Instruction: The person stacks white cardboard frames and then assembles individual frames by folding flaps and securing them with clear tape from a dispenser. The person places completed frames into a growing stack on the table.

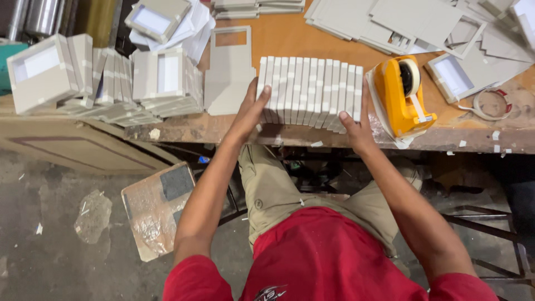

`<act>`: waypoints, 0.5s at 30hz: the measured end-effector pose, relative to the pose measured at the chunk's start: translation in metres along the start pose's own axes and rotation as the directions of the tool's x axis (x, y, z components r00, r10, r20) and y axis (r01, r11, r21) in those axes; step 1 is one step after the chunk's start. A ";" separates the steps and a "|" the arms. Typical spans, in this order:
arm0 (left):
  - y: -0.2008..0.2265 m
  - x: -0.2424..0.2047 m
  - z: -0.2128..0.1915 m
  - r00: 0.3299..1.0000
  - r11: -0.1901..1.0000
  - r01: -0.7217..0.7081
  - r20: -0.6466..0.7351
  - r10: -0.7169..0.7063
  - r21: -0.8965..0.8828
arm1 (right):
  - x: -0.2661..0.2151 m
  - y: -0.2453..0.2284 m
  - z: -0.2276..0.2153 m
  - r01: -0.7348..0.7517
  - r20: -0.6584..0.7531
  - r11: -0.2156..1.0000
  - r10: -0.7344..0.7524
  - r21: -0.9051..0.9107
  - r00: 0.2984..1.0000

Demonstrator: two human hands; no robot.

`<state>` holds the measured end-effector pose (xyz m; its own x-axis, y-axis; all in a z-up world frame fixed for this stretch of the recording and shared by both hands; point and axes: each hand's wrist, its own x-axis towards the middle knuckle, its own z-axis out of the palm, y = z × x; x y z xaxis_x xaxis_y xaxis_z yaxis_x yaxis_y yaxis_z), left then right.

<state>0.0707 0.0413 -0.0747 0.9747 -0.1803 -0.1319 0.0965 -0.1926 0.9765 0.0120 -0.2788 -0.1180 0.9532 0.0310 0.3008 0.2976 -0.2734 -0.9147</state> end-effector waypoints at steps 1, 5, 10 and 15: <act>0.004 -0.004 0.003 1.000 1.000 -0.027 0.000 0.027 -0.005 | 0.001 -0.006 -0.002 -0.022 0.000 1.000 0.022 0.019 1.000; 0.015 -0.017 0.013 1.000 0.998 0.006 -0.007 -0.007 -0.068 | 0.001 -0.036 -0.010 -0.089 0.036 0.991 0.093 -0.101 0.995; 0.035 -0.018 0.009 1.000 0.999 -0.009 0.006 0.009 -0.048 | 0.024 -0.075 -0.028 -0.395 0.099 0.858 0.385 0.327 0.918; 0.039 -0.021 0.008 0.998 0.998 -0.046 0.051 0.043 0.051 | 0.034 -0.096 -0.004 -0.374 -0.089 0.911 0.364 -0.175 0.927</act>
<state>0.0524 0.0297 -0.0349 0.9663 -0.2378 -0.0982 0.0415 -0.2328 0.9716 0.0159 -0.2554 -0.0190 0.9873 -0.1560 -0.0300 -0.0950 -0.4288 -0.8984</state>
